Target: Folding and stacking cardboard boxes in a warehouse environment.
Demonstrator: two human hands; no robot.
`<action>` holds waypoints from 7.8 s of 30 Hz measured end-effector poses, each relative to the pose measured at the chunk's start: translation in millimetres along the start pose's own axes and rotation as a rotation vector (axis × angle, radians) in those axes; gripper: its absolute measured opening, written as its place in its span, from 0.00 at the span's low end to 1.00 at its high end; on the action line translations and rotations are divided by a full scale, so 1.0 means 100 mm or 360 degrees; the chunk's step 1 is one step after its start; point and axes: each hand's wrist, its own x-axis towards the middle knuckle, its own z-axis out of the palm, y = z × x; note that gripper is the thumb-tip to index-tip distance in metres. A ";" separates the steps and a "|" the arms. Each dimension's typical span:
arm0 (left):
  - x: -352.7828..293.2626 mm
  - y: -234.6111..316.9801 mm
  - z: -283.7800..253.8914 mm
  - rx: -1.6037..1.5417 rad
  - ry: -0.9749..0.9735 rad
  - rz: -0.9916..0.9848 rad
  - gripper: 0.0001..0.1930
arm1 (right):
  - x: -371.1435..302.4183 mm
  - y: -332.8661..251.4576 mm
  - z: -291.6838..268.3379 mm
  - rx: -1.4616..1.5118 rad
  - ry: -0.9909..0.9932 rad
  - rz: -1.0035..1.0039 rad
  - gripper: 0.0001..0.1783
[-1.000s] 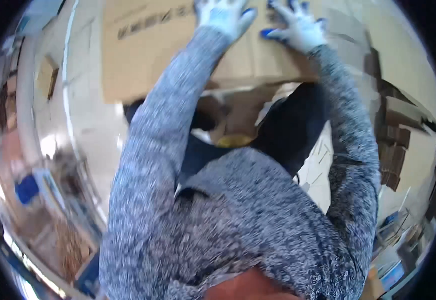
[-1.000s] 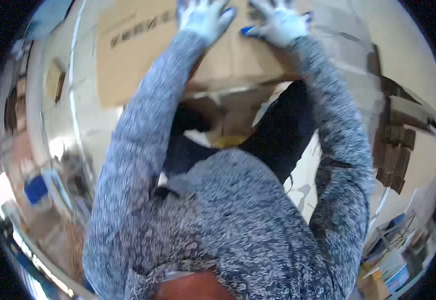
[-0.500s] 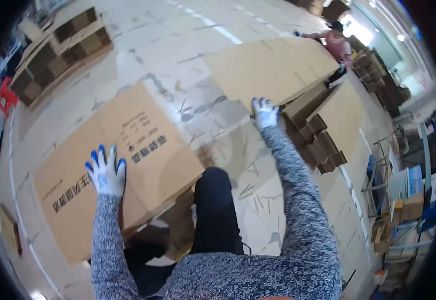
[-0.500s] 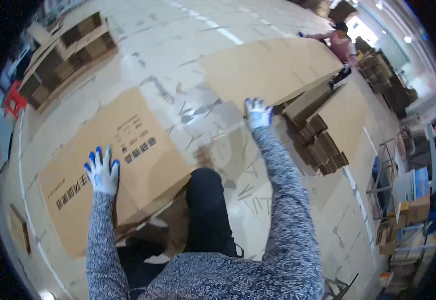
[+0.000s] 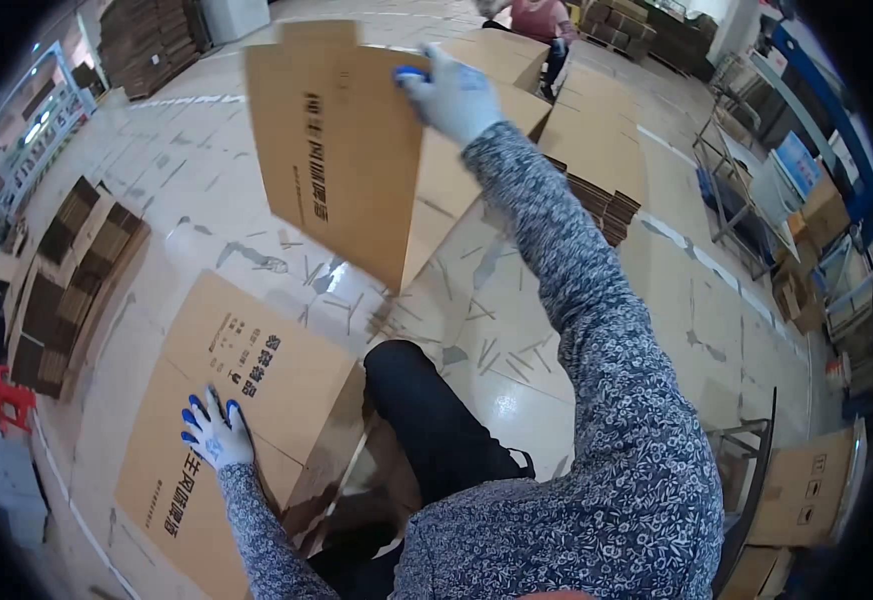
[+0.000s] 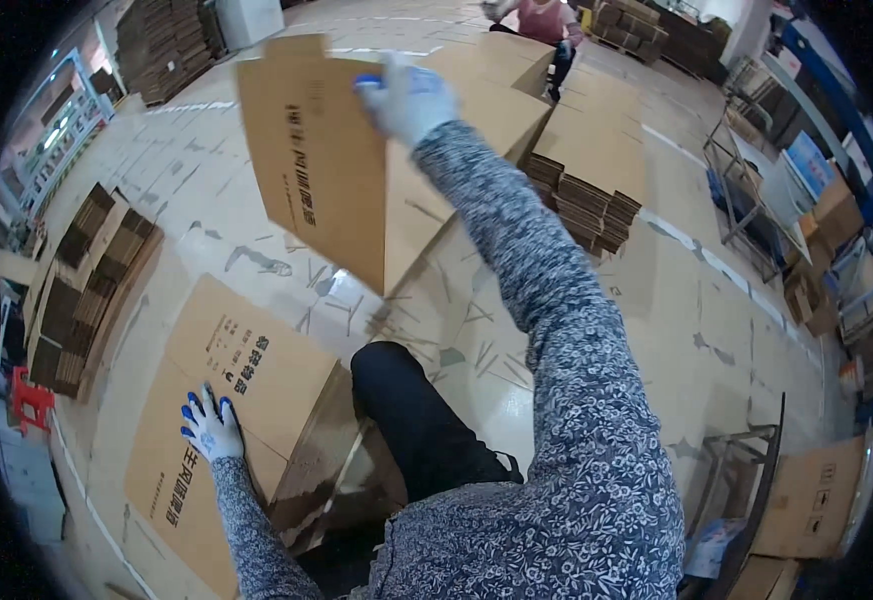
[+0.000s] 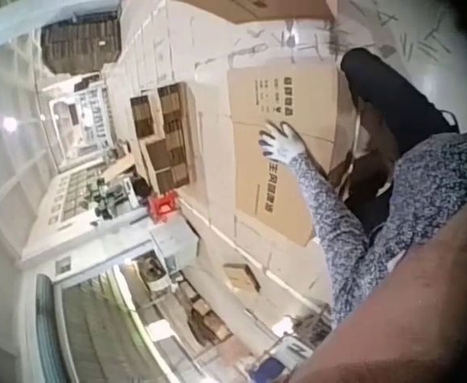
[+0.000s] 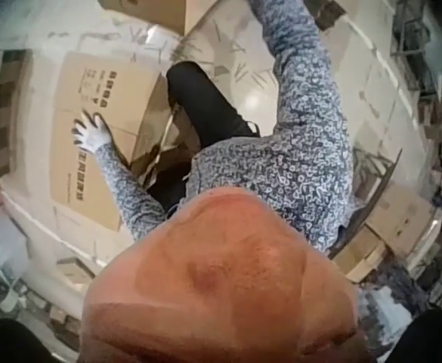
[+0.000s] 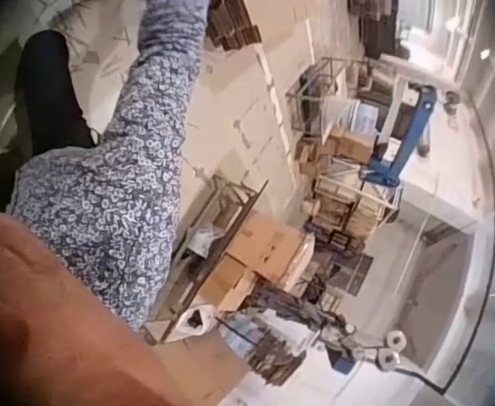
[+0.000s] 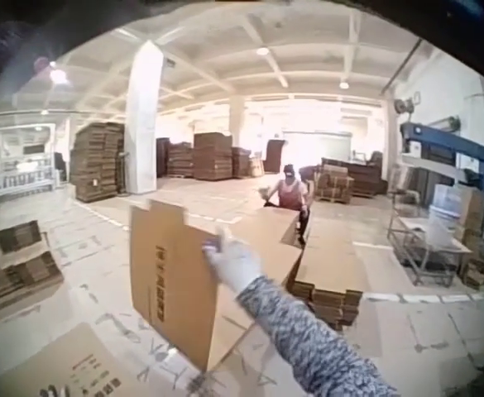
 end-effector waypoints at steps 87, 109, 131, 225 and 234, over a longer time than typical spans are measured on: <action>-0.06 -0.13 -0.83 -0.0118 0.0535 -0.0312 0.32 | -2.57 -1.20 0.91 0.1647 -0.3126 0.1647 0.34; -0.14 -0.01 -0.64 0.0017 0.0161 -0.0409 0.31 | -0.91 0.16 2.27 0.2092 -0.1641 0.0003 0.32; -0.01 0.31 -0.76 -0.0252 0.0364 0.0239 0.32 | -0.91 -0.88 1.90 0.0269 -0.1324 -0.0835 0.37; -0.62 1.67 -2.43 -0.1395 0.1225 -0.0721 0.28 | -0.15 -0.02 -0.18 0.2565 -0.2576 0.1530 0.15; -0.49 0.02 -2.46 -0.0944 0.0069 -0.1289 0.33 | -0.19 -0.14 -0.17 0.1931 -0.2342 0.1361 0.20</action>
